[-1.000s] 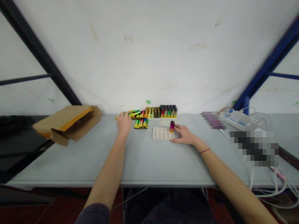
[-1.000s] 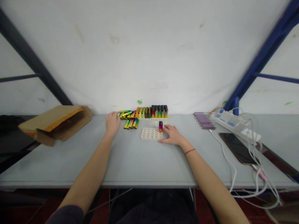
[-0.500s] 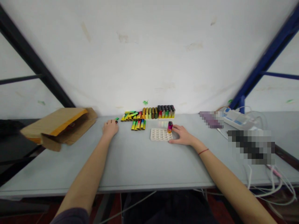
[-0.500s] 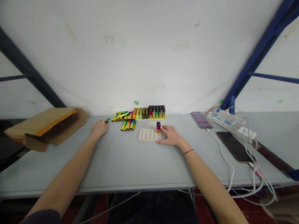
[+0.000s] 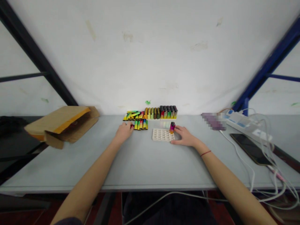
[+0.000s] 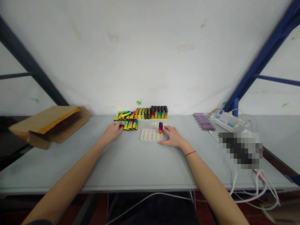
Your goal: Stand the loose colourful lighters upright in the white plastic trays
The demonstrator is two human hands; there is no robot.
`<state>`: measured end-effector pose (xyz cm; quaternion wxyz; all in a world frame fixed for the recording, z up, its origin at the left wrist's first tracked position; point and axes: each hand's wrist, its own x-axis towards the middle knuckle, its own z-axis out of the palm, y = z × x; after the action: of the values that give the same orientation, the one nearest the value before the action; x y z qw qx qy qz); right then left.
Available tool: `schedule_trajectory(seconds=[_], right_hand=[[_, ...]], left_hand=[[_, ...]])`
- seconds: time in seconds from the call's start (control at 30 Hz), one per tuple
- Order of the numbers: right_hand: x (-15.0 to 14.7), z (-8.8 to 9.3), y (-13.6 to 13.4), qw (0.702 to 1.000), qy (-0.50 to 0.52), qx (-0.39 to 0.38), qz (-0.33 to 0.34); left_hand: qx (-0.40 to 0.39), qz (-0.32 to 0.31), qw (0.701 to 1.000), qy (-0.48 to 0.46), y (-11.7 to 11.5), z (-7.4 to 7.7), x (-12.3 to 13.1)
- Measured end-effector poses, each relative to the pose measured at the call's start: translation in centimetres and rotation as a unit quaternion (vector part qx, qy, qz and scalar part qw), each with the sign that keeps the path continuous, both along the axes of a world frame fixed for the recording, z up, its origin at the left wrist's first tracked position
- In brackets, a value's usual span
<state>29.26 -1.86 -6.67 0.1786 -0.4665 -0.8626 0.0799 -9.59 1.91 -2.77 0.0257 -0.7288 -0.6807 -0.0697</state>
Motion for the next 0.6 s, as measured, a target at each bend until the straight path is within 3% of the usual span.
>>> schedule_trajectory(seconds=[0.13, 0.27, 0.43, 0.6], right_hand=[[0.0, 0.0, 0.0, 1.0, 0.0, -0.003, -0.002], [0.0, -0.2, 0.1, 1.0, 0.0, -0.003, -0.004], [-0.1, -0.1, 0.0, 1.0, 0.001, -0.007, -0.006], [-0.2, 0.1, -0.1, 1.0, -0.001, -0.012, -0.004]], left_hand=[[0.009, 0.004, 0.999, -0.053, 0.1, -0.4, -0.1], [0.057, 0.022, 0.984, -0.165, 0.1, -0.1, -0.5], [0.153, -0.061, 0.921, -0.353, 0.0, 1.6, 1.4], [0.099, -0.141, 0.861, -0.479, 0.0, 2.8, 6.3]])
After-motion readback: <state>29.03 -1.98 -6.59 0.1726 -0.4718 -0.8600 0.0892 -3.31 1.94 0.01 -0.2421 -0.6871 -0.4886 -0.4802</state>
